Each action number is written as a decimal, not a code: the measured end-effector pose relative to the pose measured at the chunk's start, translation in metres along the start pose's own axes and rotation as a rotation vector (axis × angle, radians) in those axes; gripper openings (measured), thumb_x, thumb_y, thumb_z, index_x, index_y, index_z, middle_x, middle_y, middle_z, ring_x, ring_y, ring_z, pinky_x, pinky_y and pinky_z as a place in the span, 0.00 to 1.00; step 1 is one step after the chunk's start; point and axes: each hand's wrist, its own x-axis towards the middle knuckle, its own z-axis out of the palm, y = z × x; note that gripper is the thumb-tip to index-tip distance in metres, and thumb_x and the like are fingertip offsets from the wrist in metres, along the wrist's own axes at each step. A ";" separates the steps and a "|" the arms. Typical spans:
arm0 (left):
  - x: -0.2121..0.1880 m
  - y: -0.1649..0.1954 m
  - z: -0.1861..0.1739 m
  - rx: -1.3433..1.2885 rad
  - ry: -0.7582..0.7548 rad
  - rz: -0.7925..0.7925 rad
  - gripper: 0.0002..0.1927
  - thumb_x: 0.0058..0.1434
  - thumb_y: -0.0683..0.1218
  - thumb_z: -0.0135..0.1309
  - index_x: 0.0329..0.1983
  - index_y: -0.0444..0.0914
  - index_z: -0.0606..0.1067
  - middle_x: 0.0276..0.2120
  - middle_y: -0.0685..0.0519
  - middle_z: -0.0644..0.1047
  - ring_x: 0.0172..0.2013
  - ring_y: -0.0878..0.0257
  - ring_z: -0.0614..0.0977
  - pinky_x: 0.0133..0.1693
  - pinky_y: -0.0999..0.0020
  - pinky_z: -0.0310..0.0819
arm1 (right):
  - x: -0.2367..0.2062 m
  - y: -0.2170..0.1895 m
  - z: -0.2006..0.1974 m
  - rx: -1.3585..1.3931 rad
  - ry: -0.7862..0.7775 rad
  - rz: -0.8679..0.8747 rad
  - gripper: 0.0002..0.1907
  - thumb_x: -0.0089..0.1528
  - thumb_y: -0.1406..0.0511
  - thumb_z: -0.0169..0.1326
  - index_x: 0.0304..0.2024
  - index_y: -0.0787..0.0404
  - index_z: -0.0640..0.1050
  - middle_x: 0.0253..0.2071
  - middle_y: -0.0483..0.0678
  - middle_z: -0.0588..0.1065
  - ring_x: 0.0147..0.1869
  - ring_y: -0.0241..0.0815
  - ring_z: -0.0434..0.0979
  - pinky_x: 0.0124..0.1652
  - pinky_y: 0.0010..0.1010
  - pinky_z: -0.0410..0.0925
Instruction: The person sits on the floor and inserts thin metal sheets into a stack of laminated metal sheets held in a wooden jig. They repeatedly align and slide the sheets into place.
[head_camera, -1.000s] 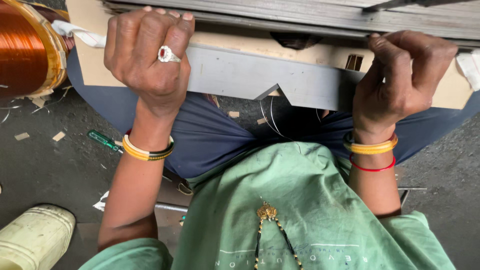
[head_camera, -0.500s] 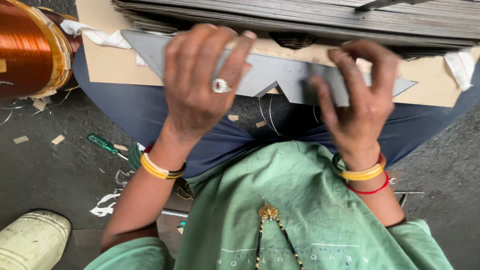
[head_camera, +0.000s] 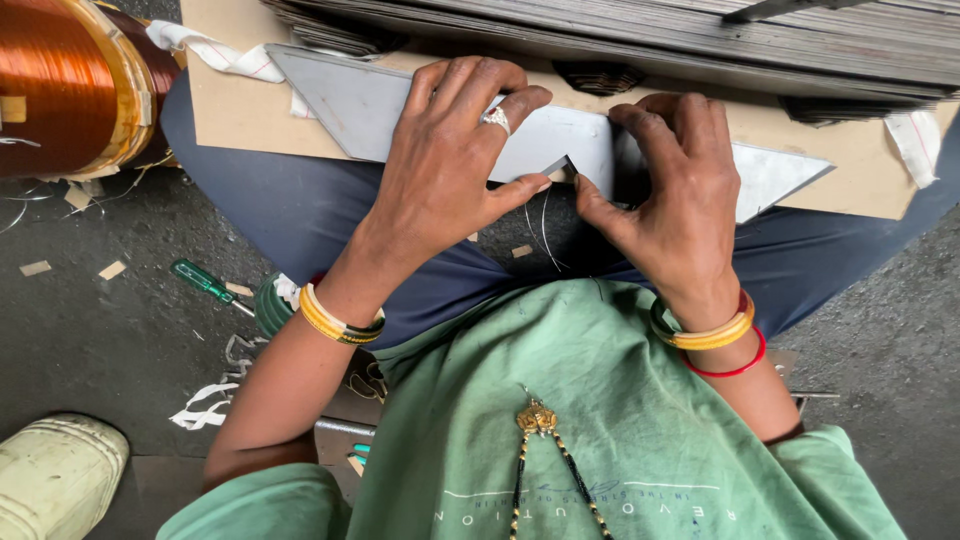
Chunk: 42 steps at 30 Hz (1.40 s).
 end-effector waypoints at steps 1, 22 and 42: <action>0.000 0.000 -0.001 0.004 0.016 0.006 0.31 0.53 0.51 0.72 0.57 0.36 0.76 0.53 0.51 0.72 0.58 0.54 0.72 0.63 0.53 0.62 | 0.000 -0.002 0.000 -0.010 0.028 -0.019 0.25 0.58 0.64 0.70 0.54 0.66 0.76 0.52 0.56 0.72 0.56 0.55 0.71 0.55 0.42 0.68; 0.002 0.038 0.023 0.527 0.214 0.222 0.15 0.71 0.45 0.59 0.59 0.50 0.84 0.38 0.58 0.76 0.41 0.62 0.76 0.47 0.62 0.60 | -0.062 0.091 -0.104 -0.353 0.119 0.002 0.17 0.60 0.76 0.56 0.50 0.61 0.82 0.44 0.48 0.76 0.48 0.47 0.73 0.46 0.36 0.66; 0.041 0.071 0.043 0.469 0.353 0.083 0.11 0.72 0.42 0.62 0.55 0.47 0.85 0.37 0.60 0.77 0.42 0.62 0.73 0.51 0.62 0.56 | -0.071 0.166 -0.098 -0.246 0.550 0.014 0.13 0.61 0.83 0.60 0.45 0.66 0.79 0.45 0.53 0.74 0.49 0.49 0.78 0.44 0.35 0.68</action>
